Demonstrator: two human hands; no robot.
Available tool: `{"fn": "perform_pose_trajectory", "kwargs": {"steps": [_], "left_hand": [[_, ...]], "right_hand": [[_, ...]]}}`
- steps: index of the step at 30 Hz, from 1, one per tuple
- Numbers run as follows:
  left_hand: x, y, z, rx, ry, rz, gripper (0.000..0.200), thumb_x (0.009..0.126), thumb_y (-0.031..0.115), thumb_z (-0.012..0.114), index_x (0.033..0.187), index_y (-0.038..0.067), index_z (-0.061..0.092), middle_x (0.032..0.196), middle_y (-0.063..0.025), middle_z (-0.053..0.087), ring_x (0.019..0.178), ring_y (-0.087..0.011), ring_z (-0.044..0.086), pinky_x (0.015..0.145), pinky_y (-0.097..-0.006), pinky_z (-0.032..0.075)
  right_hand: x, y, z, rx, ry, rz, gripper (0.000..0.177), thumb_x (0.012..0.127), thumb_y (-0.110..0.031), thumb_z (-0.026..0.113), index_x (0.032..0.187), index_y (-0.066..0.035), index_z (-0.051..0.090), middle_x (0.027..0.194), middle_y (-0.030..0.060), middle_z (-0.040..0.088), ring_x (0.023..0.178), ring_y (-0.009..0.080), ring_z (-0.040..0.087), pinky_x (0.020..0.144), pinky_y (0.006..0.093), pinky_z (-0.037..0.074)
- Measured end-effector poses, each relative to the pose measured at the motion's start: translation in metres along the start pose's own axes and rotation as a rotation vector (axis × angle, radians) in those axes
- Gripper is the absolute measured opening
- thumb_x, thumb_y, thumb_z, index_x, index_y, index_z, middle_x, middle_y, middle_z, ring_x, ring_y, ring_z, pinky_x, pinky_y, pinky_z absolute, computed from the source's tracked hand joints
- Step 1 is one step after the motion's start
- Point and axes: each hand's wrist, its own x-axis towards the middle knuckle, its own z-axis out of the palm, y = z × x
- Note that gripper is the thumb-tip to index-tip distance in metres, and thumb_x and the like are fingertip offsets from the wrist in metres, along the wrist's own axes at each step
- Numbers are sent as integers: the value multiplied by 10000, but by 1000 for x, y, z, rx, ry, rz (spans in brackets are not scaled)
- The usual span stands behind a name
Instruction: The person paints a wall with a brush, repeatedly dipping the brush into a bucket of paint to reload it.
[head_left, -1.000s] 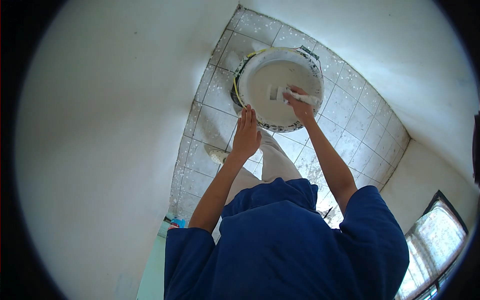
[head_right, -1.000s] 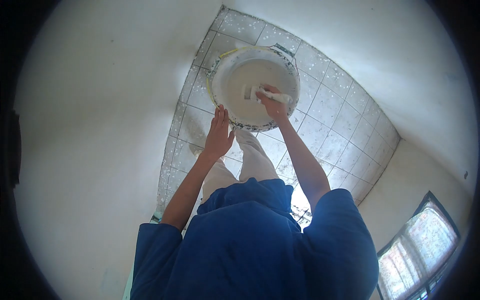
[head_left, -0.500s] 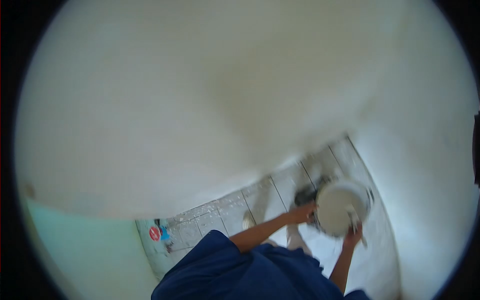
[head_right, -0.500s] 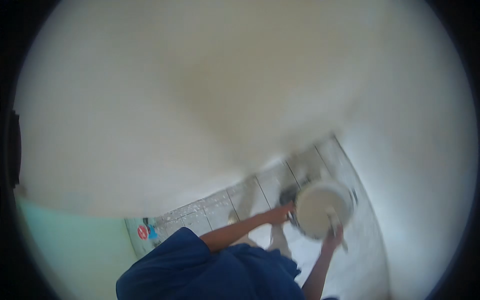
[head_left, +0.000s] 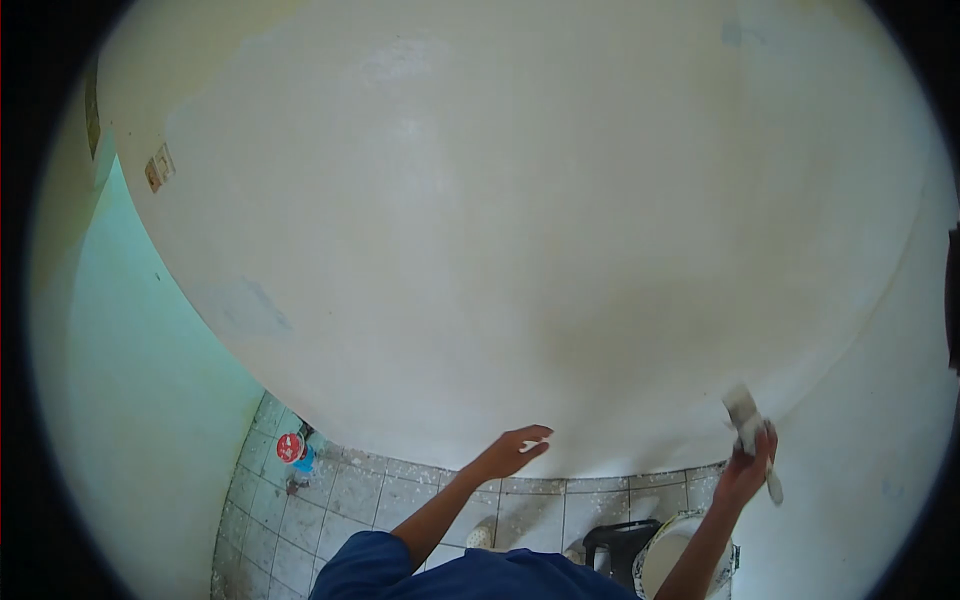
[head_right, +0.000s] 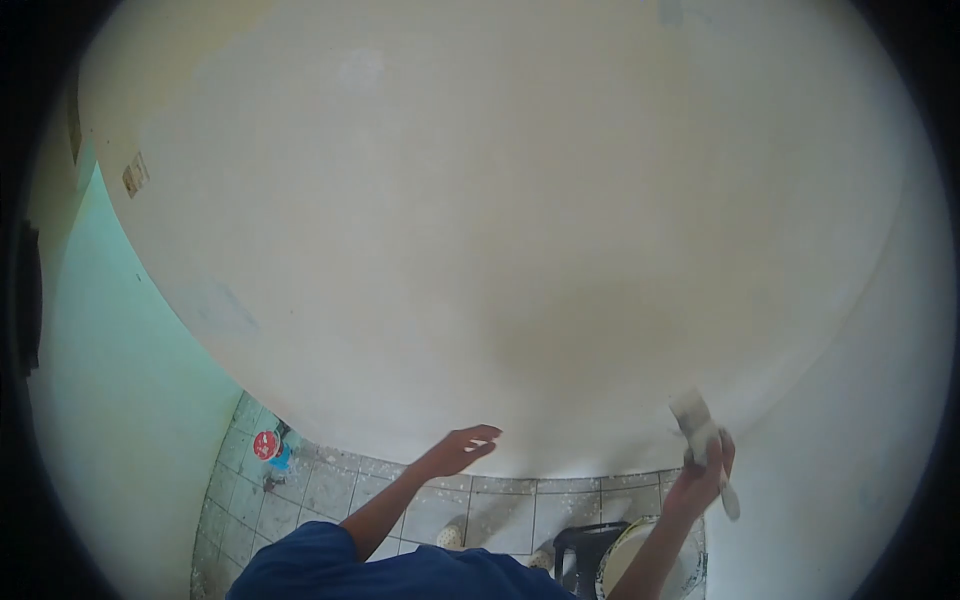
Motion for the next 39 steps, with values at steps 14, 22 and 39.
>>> {"fn": "perform_pose_trajectory", "kwargs": {"steps": [14, 22, 39], "left_hand": [[-31, 106, -156, 68, 273, 384, 289, 957, 185, 606, 1218, 61, 604, 1204, -96, 646, 1124, -237, 607, 984, -382, 469], [-41, 92, -178, 63, 266, 462, 258, 936, 151, 623, 1171, 45, 631, 1178, -102, 655, 1108, -234, 613, 964, -372, 478], [-47, 73, -187, 14, 267, 413, 265, 924, 170, 643, 1161, 53, 640, 1152, -106, 668, 1079, -255, 628, 943, -380, 490]], "right_hand": [[-42, 9, 356, -296, -193, -924, 189, 860, -132, 734, 873, 15, 615, 927, 71, 566, 793, 124, 552, 621, 258, 499], [-79, 154, 279, -575, -298, -866, 132, 770, -73, 728, 786, -13, 612, 855, 128, 576, 666, 238, 599, 578, 318, 487], [-59, 83, 355, -645, -209, -1029, 191, 765, -72, 748, 713, 8, 582, 777, 94, 523, 673, 182, 514, 576, 300, 416]]}}
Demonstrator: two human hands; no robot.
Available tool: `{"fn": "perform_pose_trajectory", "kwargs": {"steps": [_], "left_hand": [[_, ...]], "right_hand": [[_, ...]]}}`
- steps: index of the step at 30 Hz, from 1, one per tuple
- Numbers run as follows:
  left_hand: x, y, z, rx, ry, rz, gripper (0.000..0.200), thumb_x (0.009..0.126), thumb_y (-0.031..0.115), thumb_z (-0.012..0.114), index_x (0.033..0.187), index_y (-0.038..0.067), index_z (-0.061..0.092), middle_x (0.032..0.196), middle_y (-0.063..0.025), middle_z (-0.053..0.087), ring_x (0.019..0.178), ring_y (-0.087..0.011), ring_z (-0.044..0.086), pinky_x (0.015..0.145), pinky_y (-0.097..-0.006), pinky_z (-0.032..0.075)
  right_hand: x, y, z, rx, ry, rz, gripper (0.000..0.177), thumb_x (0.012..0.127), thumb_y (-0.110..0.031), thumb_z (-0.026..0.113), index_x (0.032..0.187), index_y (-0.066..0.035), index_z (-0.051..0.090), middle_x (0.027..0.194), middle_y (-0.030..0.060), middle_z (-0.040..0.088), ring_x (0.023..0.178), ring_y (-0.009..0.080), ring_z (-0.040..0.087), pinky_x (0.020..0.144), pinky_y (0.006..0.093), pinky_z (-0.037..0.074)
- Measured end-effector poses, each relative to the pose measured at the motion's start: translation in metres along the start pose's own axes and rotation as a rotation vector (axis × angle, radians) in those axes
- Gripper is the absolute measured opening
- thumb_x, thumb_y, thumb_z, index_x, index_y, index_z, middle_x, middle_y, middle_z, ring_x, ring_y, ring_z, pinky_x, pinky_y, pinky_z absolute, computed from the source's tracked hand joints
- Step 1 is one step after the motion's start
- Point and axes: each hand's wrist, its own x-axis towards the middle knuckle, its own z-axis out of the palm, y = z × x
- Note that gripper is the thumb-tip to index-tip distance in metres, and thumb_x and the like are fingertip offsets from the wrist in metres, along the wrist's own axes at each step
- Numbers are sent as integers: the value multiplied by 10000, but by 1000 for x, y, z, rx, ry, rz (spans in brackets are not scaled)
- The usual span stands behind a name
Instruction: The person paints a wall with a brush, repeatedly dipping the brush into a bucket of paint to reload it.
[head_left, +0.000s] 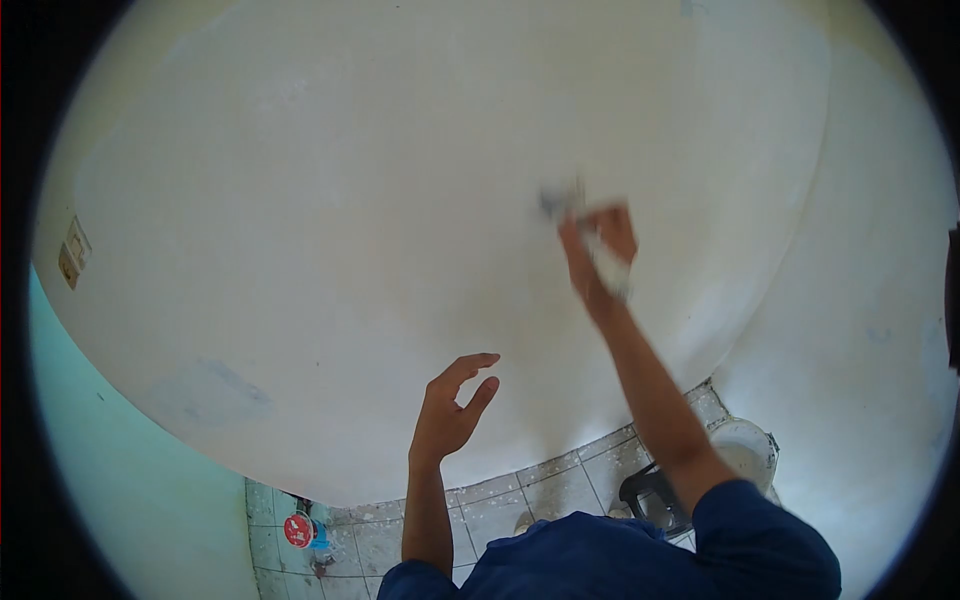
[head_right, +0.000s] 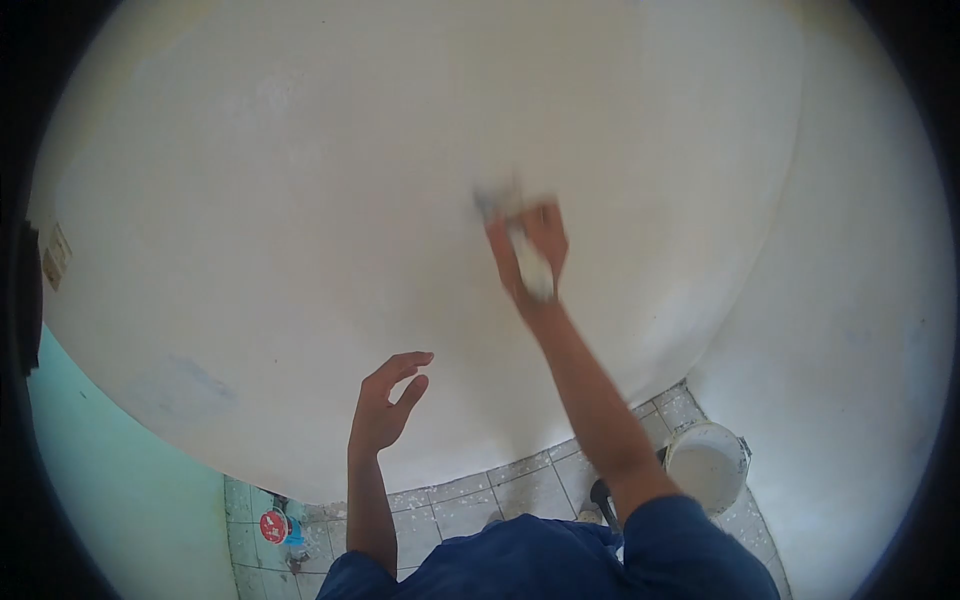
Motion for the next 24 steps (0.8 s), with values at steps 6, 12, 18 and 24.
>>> {"fn": "perform_pose_trajectory", "kwargs": {"steps": [6, 12, 18, 24], "left_hand": [[-10, 0, -9, 83, 42, -11, 257, 922, 172, 646, 1147, 48, 642, 1137, -112, 669, 1060, -252, 631, 915, -372, 495], [0, -3, 12, 144, 99, 17, 232, 905, 128, 661, 1117, 32, 658, 1123, -104, 672, 1049, -232, 635, 928, -343, 492], [11, -23, 8, 98, 93, -35, 265, 927, 212, 651, 1155, 77, 650, 1135, -99, 677, 1046, -230, 643, 848, -327, 507], [-1, -9, 7, 125, 118, -65, 249, 912, 143, 654, 1140, 44, 652, 1141, -96, 670, 1069, -219, 631, 926, -353, 509]], "right_hand": [[-150, 61, -55, -37, -143, 263, 155, 740, -25, 732, 727, -10, 579, 797, 109, 546, 689, 224, 546, 586, 337, 452], [51, -19, -27, 177, 192, 71, 193, 776, -3, 713, 710, -12, 532, 820, 72, 502, 720, 165, 485, 593, 296, 407], [48, -7, 32, 175, 18, -111, 131, 789, -110, 723, 783, -34, 616, 853, 124, 557, 733, 251, 585, 625, 359, 473], [-183, 53, -43, 113, -266, 246, 150, 791, -146, 734, 751, -50, 625, 791, 115, 571, 660, 258, 557, 572, 367, 463]]}}
